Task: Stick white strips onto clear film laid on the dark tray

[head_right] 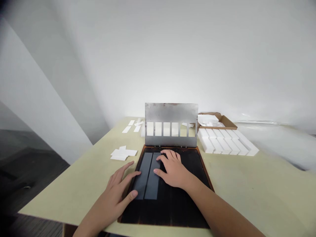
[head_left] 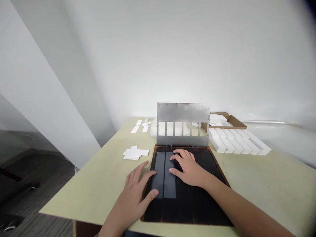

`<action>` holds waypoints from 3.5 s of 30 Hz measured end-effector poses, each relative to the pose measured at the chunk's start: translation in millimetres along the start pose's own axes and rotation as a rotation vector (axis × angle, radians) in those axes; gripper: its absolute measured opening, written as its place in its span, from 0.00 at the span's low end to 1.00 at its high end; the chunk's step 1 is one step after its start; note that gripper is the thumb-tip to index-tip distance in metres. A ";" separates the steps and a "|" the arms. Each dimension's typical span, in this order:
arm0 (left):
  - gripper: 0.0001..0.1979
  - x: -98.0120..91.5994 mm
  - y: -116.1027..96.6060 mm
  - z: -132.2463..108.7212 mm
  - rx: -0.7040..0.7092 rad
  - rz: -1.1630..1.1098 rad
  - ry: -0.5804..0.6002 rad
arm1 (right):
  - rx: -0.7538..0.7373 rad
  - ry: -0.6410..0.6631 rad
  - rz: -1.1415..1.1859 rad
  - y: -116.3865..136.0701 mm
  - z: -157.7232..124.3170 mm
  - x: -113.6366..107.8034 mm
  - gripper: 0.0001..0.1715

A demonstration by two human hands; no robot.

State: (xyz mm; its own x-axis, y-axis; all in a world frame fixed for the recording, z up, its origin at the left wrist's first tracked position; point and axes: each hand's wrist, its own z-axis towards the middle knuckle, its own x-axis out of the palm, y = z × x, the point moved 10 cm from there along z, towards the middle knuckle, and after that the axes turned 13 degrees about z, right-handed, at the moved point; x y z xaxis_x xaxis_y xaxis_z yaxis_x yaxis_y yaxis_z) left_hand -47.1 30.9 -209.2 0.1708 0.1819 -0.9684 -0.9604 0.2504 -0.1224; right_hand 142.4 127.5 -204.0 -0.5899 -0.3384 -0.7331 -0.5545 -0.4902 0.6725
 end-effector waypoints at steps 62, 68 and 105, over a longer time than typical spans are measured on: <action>0.23 0.1 -0.5 0.6 0.000 0.019 0.001 | 0.039 0.021 -0.017 -8.1 1.6 4.1 0.36; 0.23 -1.6 -1.0 0.5 0.004 0.022 -0.009 | 0.037 0.023 -0.015 -7.5 1.0 4.3 0.36; 0.21 -103.5 -42.6 39.7 0.326 0.209 -0.279 | 0.582 -0.151 -0.300 -182.6 -218.0 -157.1 0.48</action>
State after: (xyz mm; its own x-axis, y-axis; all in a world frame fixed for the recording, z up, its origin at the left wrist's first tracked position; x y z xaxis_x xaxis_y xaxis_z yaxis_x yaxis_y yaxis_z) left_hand -15.2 39.2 -95.1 0.0769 0.4976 -0.8640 -0.8689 0.4584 0.1868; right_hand 464.3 95.0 -233.7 -0.4135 -0.1181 -0.9028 -0.9082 -0.0176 0.4182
